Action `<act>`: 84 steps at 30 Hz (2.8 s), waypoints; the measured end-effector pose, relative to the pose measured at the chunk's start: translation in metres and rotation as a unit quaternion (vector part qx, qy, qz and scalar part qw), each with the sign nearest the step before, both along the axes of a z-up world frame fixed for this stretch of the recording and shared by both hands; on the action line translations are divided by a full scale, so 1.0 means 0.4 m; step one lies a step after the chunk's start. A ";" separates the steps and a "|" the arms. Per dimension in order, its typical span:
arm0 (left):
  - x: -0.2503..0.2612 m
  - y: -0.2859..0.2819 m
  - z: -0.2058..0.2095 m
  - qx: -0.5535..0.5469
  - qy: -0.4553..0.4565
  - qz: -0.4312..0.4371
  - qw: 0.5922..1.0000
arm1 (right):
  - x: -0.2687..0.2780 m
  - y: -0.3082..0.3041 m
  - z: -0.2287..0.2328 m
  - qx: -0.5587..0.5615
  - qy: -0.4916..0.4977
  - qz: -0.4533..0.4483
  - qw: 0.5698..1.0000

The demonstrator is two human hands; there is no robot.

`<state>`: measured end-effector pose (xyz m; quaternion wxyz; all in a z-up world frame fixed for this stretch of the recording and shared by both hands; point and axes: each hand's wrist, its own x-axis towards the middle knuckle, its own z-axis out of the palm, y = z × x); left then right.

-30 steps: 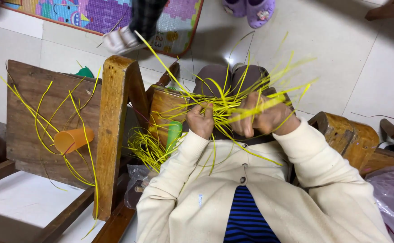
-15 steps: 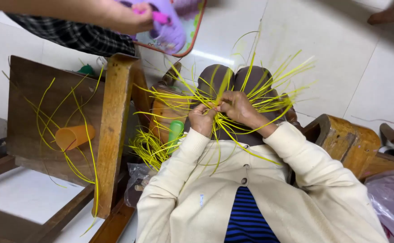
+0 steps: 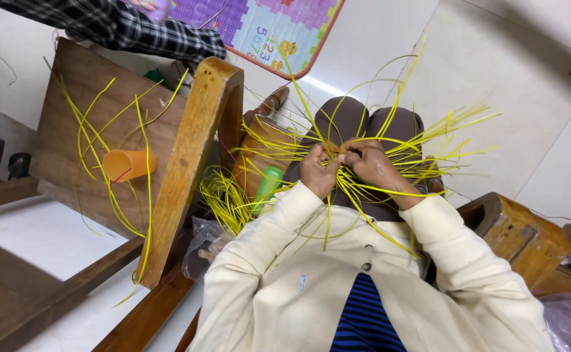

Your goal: Weaving yellow plastic strands together to form a handcrafted object.

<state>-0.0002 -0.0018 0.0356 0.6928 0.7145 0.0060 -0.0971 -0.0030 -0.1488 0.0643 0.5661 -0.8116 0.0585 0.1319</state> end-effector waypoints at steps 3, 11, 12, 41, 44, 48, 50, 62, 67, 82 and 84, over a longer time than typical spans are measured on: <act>0.008 0.024 -0.012 0.000 0.058 -0.008 0.998 | -0.003 -0.008 -0.043 0.022 0.043 -0.012 0.999; 0.028 -0.012 -0.125 -0.220 0.224 0.060 0.947 | -0.006 0.059 0.092 0.070 -0.134 0.078 0.985; 0.036 -0.027 -0.107 -0.378 0.340 0.115 0.853 | -0.009 0.071 0.114 0.087 -0.142 0.097 0.981; -0.028 0.055 -0.001 0.252 -0.056 0.072 0.963 | -0.013 -0.011 -0.037 -0.007 -0.005 0.055 0.998; -0.034 0.059 0.014 0.213 -0.188 0.090 0.955 | -0.011 -0.017 -0.062 -0.011 -0.010 0.068 0.998; -0.053 0.054 0.034 0.198 -0.288 0.095 0.932 | -0.006 -0.034 -0.135 -0.011 -0.008 0.076 0.997; -0.044 0.057 0.071 0.233 -0.381 0.104 0.889 | -0.008 -0.022 -0.102 -0.010 -0.012 0.084 0.996; 0.013 0.058 -0.077 0.398 -0.335 -0.066 0.851 | -0.018 0.001 -0.024 -0.073 -0.030 0.119 0.990; 0.049 0.072 -0.011 0.327 -0.155 -0.132 0.923 | -0.022 0.003 -0.009 -0.073 -0.028 0.116 0.990; 0.085 0.069 -0.012 0.265 0.088 -0.205 0.938 | -0.020 0.021 0.090 -0.053 -0.040 0.102 0.993; 0.085 0.074 -0.005 0.263 0.082 -0.200 0.940 | -0.018 0.002 0.050 -0.048 -0.082 0.070 0.993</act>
